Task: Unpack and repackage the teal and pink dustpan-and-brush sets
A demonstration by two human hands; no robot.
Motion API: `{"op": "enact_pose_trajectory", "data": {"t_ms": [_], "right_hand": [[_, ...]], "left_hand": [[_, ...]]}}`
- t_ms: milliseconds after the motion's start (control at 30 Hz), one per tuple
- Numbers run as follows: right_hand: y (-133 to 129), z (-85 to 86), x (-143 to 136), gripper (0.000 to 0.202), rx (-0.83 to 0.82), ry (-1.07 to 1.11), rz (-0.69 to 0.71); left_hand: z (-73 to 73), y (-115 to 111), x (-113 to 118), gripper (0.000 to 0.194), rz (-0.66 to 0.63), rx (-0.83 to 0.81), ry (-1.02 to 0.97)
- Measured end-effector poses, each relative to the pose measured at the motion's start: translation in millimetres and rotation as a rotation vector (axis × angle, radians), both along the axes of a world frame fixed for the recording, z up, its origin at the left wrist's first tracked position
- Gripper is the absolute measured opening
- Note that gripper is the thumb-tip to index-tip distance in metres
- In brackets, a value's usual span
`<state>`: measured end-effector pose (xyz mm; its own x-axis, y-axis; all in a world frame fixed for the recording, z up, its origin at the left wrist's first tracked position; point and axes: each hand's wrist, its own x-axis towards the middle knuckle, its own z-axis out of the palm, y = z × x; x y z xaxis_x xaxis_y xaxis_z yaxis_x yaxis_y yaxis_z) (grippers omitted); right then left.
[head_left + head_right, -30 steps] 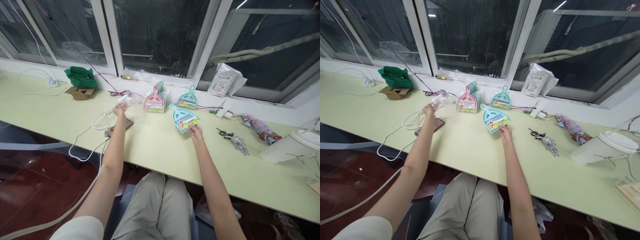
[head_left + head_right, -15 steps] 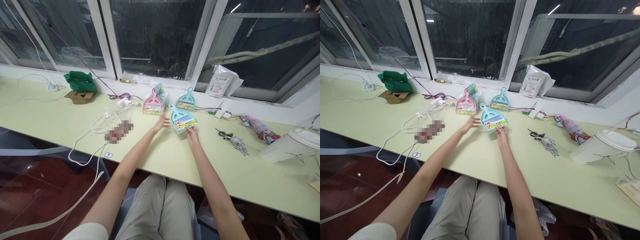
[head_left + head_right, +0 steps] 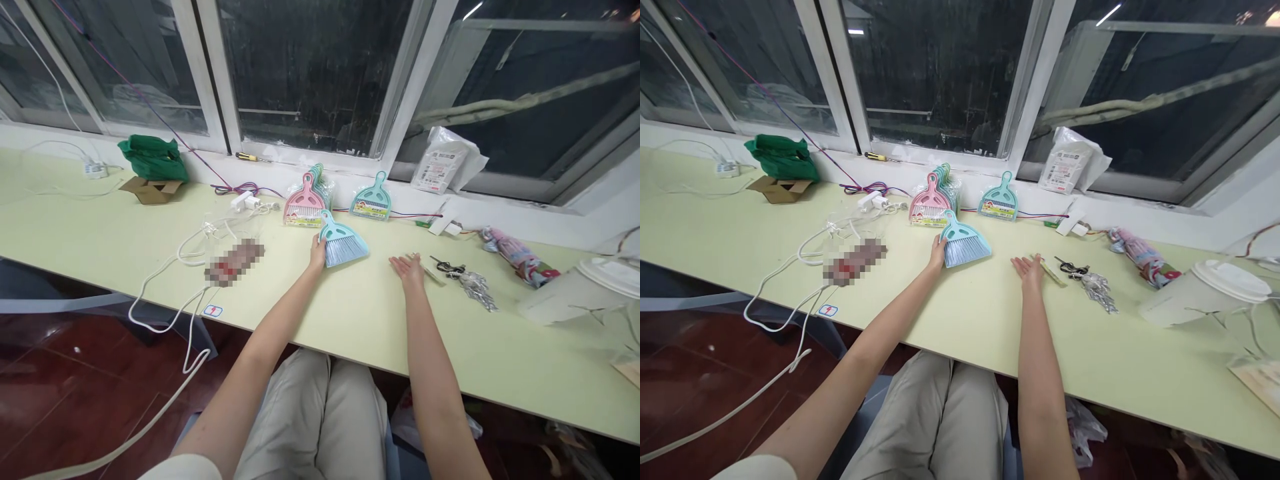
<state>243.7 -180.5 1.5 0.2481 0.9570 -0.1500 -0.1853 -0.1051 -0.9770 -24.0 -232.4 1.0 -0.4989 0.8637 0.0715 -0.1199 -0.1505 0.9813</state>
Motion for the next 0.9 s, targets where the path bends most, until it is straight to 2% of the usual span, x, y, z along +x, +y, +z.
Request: {"op": "enact_pose_trajectory", "data": {"t_ms": [67, 100, 167, 233, 300, 433, 600, 767, 833, 900], "right_hand": [[-9, 6.0, -7, 0.052, 0.010, -0.169, 0.008], [-16, 9.6, -14, 0.051, 0.068, -0.281, -0.007], [-32, 16.7, -35, 0.045, 0.285, -0.521, -0.029], [-48, 22.4, -58, 0.037, 0.516, -0.719, 0.046], [-60, 26.1, -75, 0.033, 0.636, -0.819, 0.061], [-64, 30.0, -81, 0.030, 0.647, -0.811, 0.013], [-56, 34.7, -69, 0.029, 0.672, -0.772, -0.007], [-66, 41.7, -76, 0.029, 0.699, -0.769, -0.016], [-73, 46.8, -78, 0.027, 0.703, -0.804, -0.060], [-77, 53.2, -74, 0.026, 0.709, -0.846, -0.140]], "left_hand": [[2.6, -5, 11, 0.030, -0.019, 0.056, 0.080], [5.0, -9, 18, 0.031, -0.031, 0.092, 0.125], [12.1, -21, 32, 0.033, -0.101, 0.160, 0.211], [20.7, -36, 46, 0.037, -0.184, 0.224, 0.271], [29.3, -50, 56, 0.040, -0.234, 0.268, 0.298], [43.3, -62, 61, 0.041, -0.302, 0.273, 0.271], [51.3, -56, 52, 0.038, -0.354, 0.307, 0.317], [50.7, -59, 52, 0.041, -0.295, 0.323, 0.409], [50.3, -60, 51, 0.044, -0.262, 0.305, 0.462], [50.6, -59, 43, 0.047, -0.167, 0.288, 0.505]]}}
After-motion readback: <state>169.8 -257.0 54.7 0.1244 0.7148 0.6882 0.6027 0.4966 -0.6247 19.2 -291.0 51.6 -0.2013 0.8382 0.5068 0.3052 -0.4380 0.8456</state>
